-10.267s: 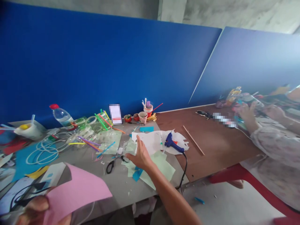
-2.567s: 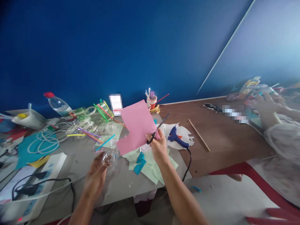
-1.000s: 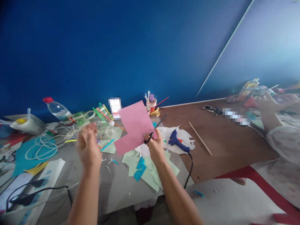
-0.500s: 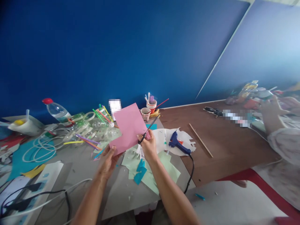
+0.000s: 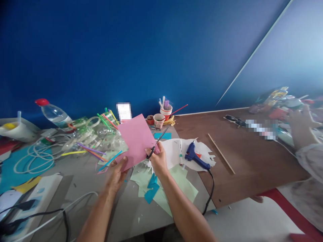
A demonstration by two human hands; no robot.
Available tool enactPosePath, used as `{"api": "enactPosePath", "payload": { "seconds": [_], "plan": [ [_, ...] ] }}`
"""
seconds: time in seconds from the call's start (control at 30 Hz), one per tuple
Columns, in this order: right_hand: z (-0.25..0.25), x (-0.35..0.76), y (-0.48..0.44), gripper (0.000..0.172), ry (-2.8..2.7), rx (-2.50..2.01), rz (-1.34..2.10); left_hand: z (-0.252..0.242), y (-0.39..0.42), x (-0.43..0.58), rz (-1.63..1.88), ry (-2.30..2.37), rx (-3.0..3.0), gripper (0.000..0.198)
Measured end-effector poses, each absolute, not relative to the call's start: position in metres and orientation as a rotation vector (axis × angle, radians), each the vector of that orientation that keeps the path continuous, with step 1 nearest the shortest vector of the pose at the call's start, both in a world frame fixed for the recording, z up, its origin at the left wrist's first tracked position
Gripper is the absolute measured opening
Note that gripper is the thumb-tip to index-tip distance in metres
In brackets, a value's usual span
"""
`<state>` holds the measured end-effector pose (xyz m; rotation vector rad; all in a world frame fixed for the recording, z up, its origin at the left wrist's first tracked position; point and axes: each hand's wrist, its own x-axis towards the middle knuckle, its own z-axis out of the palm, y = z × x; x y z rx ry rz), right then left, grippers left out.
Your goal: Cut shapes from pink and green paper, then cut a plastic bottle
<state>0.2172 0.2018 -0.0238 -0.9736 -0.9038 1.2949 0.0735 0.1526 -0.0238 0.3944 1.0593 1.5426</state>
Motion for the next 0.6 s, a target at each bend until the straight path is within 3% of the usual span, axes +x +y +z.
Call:
{"api": "enactPosePath", "payload": {
  "seconds": [0.33, 0.6],
  "plan": [
    [-0.029, 0.231, 0.199, 0.046, -1.02, -0.871, 1.356, -0.027, 0.158, 0.062, 1.594, 1.053, 0.342, 0.031],
    [-0.018, 0.254, 0.197, 0.061, -1.494, -0.707, 1.501, -0.036, 0.161, 0.041, 1.731, 1.147, 0.381, 0.037]
  ]
}}
